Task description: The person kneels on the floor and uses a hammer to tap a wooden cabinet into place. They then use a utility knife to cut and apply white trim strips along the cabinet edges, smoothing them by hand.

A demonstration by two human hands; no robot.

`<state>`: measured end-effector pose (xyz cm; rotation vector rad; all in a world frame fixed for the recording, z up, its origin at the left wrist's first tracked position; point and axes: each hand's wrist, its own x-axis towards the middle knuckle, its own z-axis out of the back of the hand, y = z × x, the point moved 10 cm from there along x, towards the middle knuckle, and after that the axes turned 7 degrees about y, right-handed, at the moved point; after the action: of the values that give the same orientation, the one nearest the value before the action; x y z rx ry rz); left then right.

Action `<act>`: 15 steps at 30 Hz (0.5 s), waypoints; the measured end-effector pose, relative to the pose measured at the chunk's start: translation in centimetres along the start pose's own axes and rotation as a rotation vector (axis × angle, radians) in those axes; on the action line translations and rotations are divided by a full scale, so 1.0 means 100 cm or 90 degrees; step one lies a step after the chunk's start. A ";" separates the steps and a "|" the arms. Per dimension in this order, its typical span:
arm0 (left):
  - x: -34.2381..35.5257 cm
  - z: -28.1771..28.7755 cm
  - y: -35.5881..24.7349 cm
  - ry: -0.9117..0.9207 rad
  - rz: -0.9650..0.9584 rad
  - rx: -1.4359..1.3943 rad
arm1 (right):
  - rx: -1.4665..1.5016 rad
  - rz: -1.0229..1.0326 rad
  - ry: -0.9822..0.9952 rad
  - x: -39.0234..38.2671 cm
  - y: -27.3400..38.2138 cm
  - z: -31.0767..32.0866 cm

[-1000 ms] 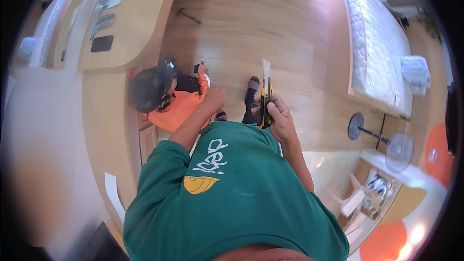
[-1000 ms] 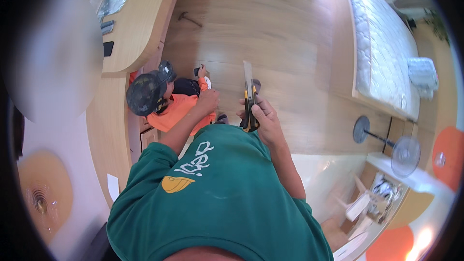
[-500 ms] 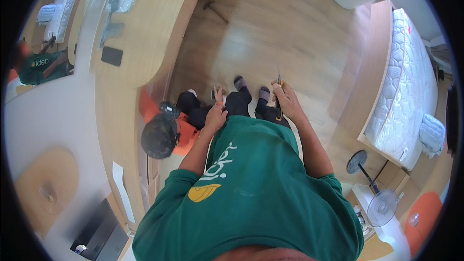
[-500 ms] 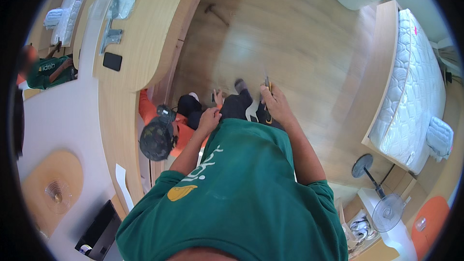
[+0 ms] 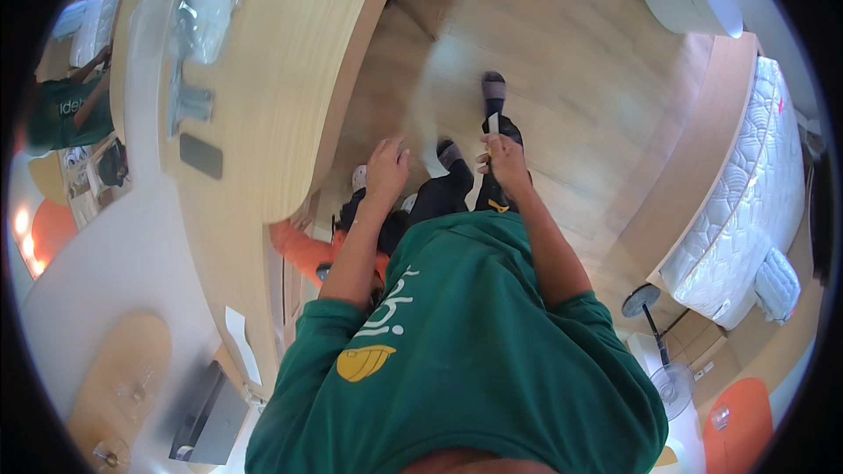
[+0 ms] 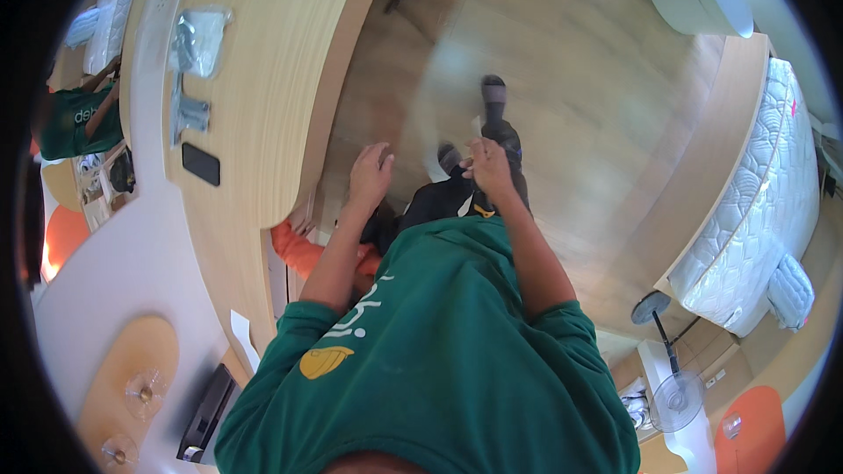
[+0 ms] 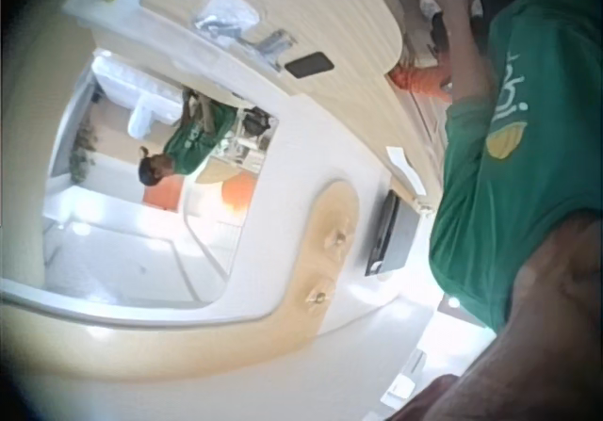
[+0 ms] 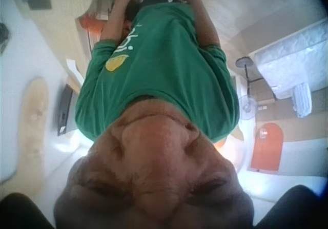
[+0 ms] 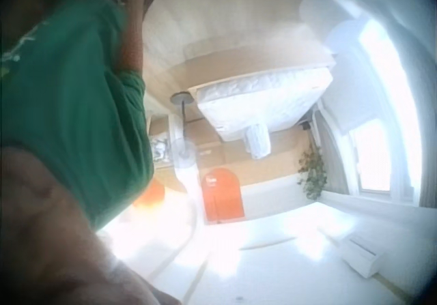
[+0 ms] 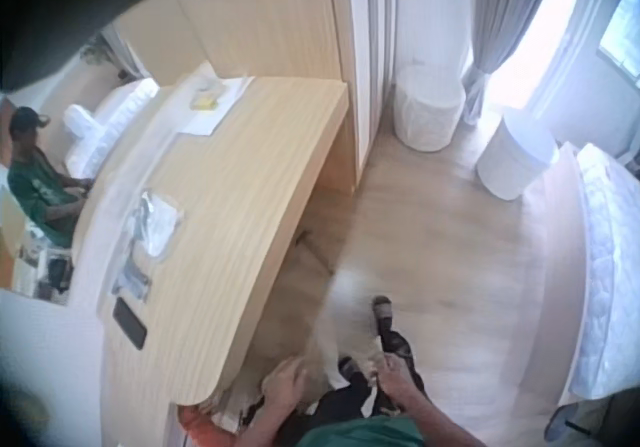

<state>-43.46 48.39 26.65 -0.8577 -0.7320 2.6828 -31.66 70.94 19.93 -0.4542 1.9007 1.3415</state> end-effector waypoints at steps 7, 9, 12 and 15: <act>0.098 -0.004 0.048 -0.113 0.041 0.061 | 0.054 -0.014 0.064 0.172 0.016 -0.032; 0.132 -0.015 0.075 -0.102 0.117 0.049 | 0.009 -0.046 0.072 0.235 0.007 -0.033; 0.193 -0.015 0.132 -0.201 0.135 0.095 | -0.034 0.116 0.003 0.339 -0.006 -0.044; 0.233 0.007 0.146 -0.307 0.089 0.195 | 0.008 0.126 0.027 0.404 -0.022 -0.068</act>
<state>-63.57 44.07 8.34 -0.1928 -0.3336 3.0526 -59.12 69.15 -10.45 -0.2964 2.0296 1.4555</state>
